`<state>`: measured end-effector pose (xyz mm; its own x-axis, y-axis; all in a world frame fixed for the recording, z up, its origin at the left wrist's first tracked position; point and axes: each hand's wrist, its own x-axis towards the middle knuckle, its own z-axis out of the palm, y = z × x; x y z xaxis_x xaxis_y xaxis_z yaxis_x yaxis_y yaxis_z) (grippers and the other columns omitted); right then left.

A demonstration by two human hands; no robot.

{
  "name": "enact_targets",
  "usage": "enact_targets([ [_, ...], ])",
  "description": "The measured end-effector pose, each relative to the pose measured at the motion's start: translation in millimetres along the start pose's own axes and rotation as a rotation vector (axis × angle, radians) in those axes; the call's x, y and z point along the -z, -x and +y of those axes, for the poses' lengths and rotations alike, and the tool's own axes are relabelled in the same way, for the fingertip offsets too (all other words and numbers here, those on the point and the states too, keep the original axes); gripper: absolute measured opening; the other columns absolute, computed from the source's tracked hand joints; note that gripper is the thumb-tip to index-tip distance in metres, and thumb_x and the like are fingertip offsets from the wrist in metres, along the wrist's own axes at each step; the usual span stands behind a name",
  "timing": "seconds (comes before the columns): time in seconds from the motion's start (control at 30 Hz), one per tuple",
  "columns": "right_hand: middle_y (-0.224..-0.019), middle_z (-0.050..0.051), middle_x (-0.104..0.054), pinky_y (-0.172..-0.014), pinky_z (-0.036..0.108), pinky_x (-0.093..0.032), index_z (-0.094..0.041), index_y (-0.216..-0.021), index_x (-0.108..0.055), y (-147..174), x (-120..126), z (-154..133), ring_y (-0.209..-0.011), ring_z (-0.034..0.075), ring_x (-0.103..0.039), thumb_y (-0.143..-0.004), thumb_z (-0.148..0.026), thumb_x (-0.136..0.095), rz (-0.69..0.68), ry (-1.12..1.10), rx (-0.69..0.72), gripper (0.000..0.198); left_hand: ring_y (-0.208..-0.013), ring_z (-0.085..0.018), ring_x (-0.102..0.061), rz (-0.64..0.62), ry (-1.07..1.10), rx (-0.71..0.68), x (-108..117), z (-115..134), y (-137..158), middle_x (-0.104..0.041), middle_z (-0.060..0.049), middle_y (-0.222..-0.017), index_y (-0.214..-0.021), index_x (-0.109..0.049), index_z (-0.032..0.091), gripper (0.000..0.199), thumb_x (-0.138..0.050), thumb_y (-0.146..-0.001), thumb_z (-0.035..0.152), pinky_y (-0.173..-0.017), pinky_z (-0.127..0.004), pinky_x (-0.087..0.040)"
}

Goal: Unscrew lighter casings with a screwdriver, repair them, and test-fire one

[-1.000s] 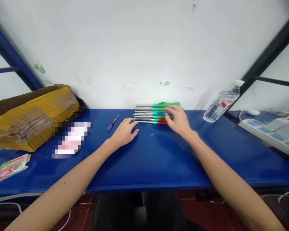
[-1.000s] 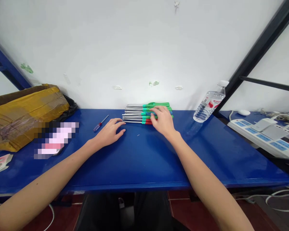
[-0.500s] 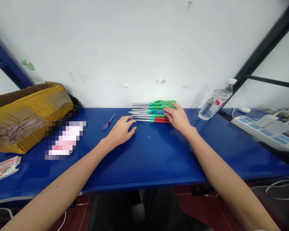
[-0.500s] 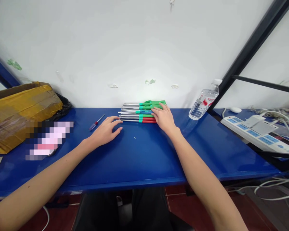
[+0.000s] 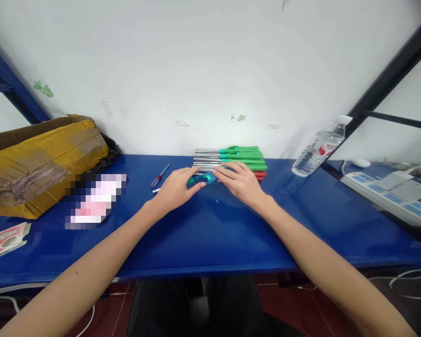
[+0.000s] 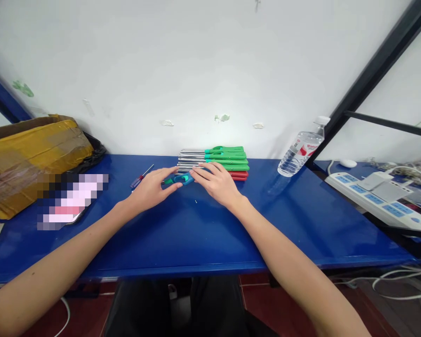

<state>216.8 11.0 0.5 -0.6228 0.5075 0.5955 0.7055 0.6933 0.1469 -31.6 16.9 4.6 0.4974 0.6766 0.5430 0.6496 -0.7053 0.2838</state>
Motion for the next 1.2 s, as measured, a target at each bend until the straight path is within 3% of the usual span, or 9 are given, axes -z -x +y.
enact_targets([
  [0.1, -0.129, 0.004, -0.067, -0.104, 0.044, -0.041, -0.026, -0.131, -0.062, 0.9, -3.2, -2.1, -0.125, 0.023, -0.054, -0.1, -0.02, -0.045, 0.009, -0.005, 0.022, 0.036, -0.109, -0.025, -0.064, -0.11, 0.133, -0.005, -0.9, -2.7, -1.2, -0.069, -0.009, -0.12, -0.123, -0.063, 0.018, 0.039, -0.051, -0.096, 0.045, -0.096, -0.037, -0.049],
  [0.27, -0.134, 0.003, -0.064, -0.108, 0.044, -0.038, -0.027, -0.125, -0.065, -2.0, 5.5, -7.9, -0.13, 0.023, -0.05, -0.099, -0.018, -0.043, 0.017, 0.031, 0.048, 0.035, -0.1, -0.024, -0.065, -0.098, 0.166, -0.047, 0.3, -2.3, -2.1, -0.07, -0.009, -0.112, -0.122, -0.063, 0.017, 0.042, -0.059, -0.092, 0.047, -0.09, -0.035, -0.05],
  [0.4, -0.127, 0.009, -0.066, -0.104, 0.044, -0.042, -0.025, -0.118, -0.067, -1.9, 13.5, -9.3, -0.122, 0.026, -0.057, -0.097, -0.027, -0.048, 0.204, 0.016, -0.145, 0.029, -0.1, -0.024, -0.062, -0.027, 0.044, -0.033, -1.0, -5.4, 0.5, -0.065, -0.009, -0.113, -0.127, -0.056, 0.018, 0.041, -0.058, -0.094, 0.043, -0.089, -0.036, -0.049],
  [0.5, -0.098, 0.01, -0.073, -0.087, 0.036, -0.05, -0.019, -0.112, -0.066, 1.7, 12.9, -8.9, -0.091, 0.022, -0.067, -0.096, -0.03, -0.048, 0.313, -0.106, -0.334, 0.027, -0.104, -0.026, -0.06, 0.007, -0.118, -0.021, -2.3, -9.5, 2.6, -0.061, -0.011, -0.116, -0.129, -0.053, 0.019, 0.039, -0.056, -0.095, 0.039, -0.09, -0.039, -0.047],
  [0.6, -0.074, 0.004, -0.069, -0.066, 0.028, -0.048, -0.02, -0.097, -0.066, 3.8, 8.1, -12.3, -0.065, 0.016, -0.063, -0.095, -0.031, -0.049, 0.077, -0.265, -0.375, 0.021, -0.105, -0.028, -0.059, 0.005, -0.226, -0.011, -2.6, -12.6, 3.2, -0.06, -0.011, -0.117, -0.129, -0.052, 0.02, 0.037, -0.054, -0.096, 0.037, -0.091, -0.041, -0.045],
  [0.73, -0.085, 0.003, -0.069, -0.063, 0.026, -0.042, -0.021, -0.098, -0.066, 3.0, 0.1, -18.5, -0.07, 0.016, -0.061, -0.088, -0.043, -0.061, -0.318, -0.328, -0.249, 0.024, -0.103, -0.027, -0.058, -0.011, -0.217, -0.003, -0.2, -10.7, 1.9, -0.062, -0.012, -0.113, -0.127, -0.052, 0.018, 0.035, -0.041, -0.101, 0.037, -0.091, -0.04, -0.044],
  [0.87, -0.091, 0.003, -0.066, -0.067, 0.026, -0.042, -0.021, -0.098, -0.064, 2.7, -5.1, -17.6, -0.076, 0.016, -0.06, -0.086, -0.043, -0.066, -0.396, -0.371, -0.248, 0.025, -0.081, -0.022, -0.063, -0.056, -0.102, 0.133, 7.3, -4.7, -0.5, -0.066, -0.006, -0.086, -0.105, -0.059, 0.019, 0.041, -0.022, -0.105, 0.036, -0.074, -0.033, -0.046],
  [0.97, -0.085, 0.002, -0.066, -0.066, 0.024, -0.041, -0.02, -0.093, -0.064, 3.1, -4.8, -13.3, -0.072, 0.014, -0.058, -0.088, -0.031, -0.065, -0.428, -0.449, -0.257, 0.012, -0.067, -0.021, -0.063, -0.101, -0.115, 0.202, 11.6, -3.6, -1.8, -0.064, -0.001, -0.072, -0.098, -0.06, 0.022, 0.038, -0.026, -0.104, 0.039, -0.06, -0.029, -0.04],
  [1.2, -0.079, 0.001, -0.064, -0.06, 0.024, -0.039, -0.017, -0.087, -0.064, 3.4, 1.7, -3.4, -0.064, 0.012, -0.056, -0.086, -0.026, -0.066, -0.484, -0.511, -0.322, 0.01, -0.077, -0.022, -0.067, -0.092, -0.253, 0.124, 9.1, -6.3, -1.9, -0.07, -0.003, -0.085, -0.099, -0.062, 0.023, 0.034, -0.032, -0.102, 0.037, -0.062, -0.028, -0.041],
])
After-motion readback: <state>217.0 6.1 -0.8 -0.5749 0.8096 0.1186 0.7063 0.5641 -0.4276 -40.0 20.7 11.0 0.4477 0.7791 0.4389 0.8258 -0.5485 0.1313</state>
